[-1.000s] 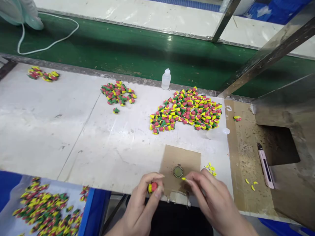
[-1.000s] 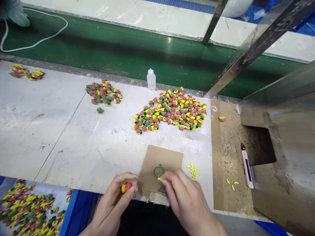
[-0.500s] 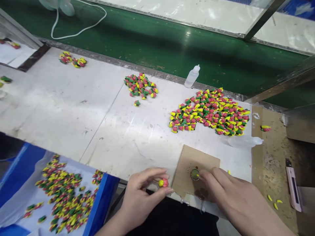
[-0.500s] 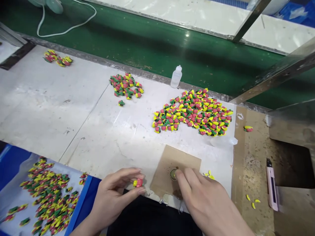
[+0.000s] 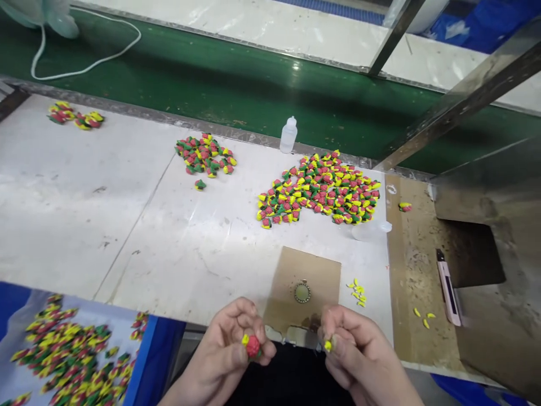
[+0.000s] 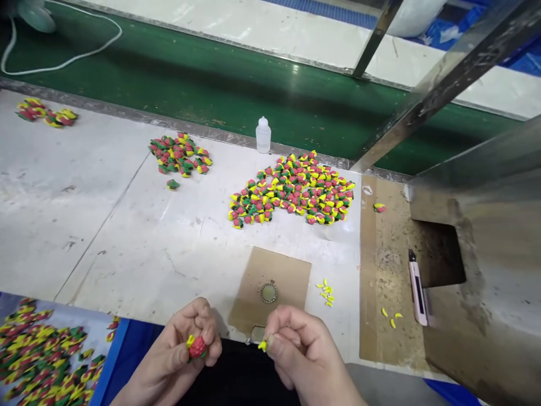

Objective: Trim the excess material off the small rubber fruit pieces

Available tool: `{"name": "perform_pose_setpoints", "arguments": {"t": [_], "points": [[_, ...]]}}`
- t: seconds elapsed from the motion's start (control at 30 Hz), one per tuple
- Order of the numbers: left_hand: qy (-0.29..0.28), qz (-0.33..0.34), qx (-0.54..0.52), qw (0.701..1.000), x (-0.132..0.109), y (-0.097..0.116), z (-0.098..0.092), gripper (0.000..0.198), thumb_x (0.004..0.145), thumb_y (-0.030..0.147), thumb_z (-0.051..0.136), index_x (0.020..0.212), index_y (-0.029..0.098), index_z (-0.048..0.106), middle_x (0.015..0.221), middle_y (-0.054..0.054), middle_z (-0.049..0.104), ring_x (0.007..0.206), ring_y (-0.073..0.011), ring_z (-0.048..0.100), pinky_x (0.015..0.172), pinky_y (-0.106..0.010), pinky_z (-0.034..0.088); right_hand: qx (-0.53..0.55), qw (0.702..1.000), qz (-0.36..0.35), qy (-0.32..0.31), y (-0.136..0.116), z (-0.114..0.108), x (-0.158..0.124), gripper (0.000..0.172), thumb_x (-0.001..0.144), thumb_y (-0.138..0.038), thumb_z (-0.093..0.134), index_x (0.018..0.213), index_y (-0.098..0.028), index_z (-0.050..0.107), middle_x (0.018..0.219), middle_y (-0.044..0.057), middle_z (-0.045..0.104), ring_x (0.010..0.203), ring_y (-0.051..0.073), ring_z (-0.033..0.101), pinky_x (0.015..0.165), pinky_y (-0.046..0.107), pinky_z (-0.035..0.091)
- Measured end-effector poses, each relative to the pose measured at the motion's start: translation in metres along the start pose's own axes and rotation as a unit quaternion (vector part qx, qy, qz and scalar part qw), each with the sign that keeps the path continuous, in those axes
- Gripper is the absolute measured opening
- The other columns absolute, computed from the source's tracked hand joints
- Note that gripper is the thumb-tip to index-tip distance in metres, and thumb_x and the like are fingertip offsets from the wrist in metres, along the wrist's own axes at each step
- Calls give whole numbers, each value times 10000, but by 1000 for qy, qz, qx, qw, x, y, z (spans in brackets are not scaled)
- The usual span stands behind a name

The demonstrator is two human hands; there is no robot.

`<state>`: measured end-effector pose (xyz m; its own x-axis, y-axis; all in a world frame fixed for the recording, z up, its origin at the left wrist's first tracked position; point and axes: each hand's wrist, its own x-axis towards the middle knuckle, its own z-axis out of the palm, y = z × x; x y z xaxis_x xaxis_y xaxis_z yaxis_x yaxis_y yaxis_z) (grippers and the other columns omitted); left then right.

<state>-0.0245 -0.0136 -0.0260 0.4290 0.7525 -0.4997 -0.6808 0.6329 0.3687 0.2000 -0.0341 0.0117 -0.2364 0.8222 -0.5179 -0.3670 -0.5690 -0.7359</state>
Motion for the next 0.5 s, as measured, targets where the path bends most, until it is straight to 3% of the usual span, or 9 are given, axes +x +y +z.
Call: {"name": "perform_pose_setpoints", "arguments": {"t": [0.13,0.27,0.37,0.5], "points": [[-14,26,-13,999,1,-12,-1,208,694,247,1020,783,232,832,823,-3,816,699,-118,769,660,-185,599,-5,1000,-7,-19,-3,1,-6,416,947,-616,763,891,-216,660,633,-108,291,522,68,199,480,219,162],[-5,6,6,1000,-5,-16,11,163,763,314,977,827,249,842,830,9,802,689,-126,748,704,-272,650,-170,981,-97,-6,-12,-3,-11,345,1028,-561,668,897,-243,701,685,-74,366,581,104,342,546,238,301],[-37,2,38,999,-8,-20,18,324,702,210,1015,974,274,850,876,8,847,705,-128,783,681,-219,636,-332,919,-213,-4,-18,-3,-15,210,1071,-391,631,914,-273,706,712,-49,479,564,112,463,509,230,361],[-101,86,79,988,-8,-23,20,404,676,65,1003,968,305,862,1016,10,883,791,-109,816,723,-149,621,-481,822,-302,-24,-28,0,-21,209,1112,-330,557,936,-279,658,671,-35,572,522,118,575,455,206,435]]}}
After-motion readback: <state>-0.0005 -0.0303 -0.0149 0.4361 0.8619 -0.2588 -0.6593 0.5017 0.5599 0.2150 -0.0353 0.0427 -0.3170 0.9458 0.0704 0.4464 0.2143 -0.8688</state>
